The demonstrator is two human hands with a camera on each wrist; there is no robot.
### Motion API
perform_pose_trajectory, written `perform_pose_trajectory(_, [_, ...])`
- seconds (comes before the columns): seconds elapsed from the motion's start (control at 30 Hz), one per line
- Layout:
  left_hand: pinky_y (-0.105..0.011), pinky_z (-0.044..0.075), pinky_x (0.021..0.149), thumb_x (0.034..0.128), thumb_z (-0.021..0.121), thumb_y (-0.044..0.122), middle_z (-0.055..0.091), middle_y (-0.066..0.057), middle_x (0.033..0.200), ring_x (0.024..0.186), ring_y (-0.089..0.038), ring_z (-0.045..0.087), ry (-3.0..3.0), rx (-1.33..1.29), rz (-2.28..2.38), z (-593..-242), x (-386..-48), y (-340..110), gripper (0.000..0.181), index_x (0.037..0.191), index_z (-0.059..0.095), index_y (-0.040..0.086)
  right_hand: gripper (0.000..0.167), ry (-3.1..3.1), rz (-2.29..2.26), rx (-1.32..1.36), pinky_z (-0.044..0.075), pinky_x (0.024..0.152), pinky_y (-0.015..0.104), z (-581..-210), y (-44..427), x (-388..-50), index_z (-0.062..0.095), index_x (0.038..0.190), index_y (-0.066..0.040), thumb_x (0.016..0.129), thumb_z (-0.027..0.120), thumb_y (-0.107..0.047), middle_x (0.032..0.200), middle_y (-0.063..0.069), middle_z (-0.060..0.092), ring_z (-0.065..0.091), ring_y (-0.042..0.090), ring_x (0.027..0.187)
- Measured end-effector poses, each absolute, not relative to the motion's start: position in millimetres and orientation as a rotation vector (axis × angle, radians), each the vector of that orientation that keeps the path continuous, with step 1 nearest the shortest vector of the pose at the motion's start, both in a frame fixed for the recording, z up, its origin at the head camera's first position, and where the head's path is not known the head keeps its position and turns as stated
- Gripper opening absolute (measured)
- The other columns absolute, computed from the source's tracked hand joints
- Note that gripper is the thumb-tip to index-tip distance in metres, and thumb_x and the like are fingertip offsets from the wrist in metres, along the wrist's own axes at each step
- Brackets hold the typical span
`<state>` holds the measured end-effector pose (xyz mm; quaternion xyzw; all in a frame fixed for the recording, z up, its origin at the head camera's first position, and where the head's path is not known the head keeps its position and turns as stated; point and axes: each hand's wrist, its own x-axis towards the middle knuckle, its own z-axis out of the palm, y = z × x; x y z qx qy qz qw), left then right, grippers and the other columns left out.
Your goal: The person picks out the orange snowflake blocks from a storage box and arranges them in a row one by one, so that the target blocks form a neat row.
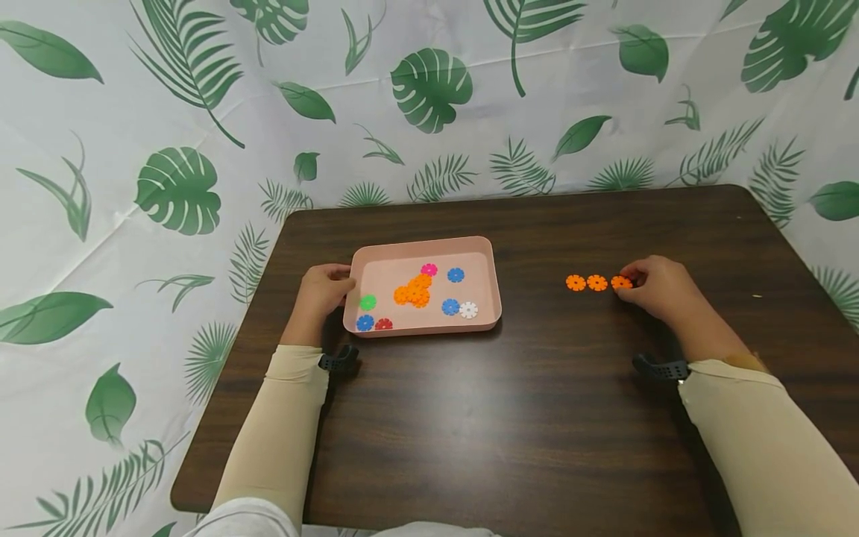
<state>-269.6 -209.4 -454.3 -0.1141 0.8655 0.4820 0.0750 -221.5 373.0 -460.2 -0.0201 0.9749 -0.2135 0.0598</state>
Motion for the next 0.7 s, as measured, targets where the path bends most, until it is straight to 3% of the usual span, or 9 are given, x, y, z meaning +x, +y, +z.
perform_pose_trajectory(0.7, [-0.042,0.063,0.082,0.0915,0.069,0.014,0.072,-0.015,0.116,0.093,-0.028,0.072,2.583,-0.344,1.465,-450.5,-266.9,-208.1,0.042,0.132,0.069,0.006,0.053,2.968,-0.648,-0.052,0.046,0.082,0.062,-458.6,369.5,-221.4,0.063,0.127,0.010,0.093,0.075,-0.029,0.113,0.030,0.057,0.054,0.043,0.099])
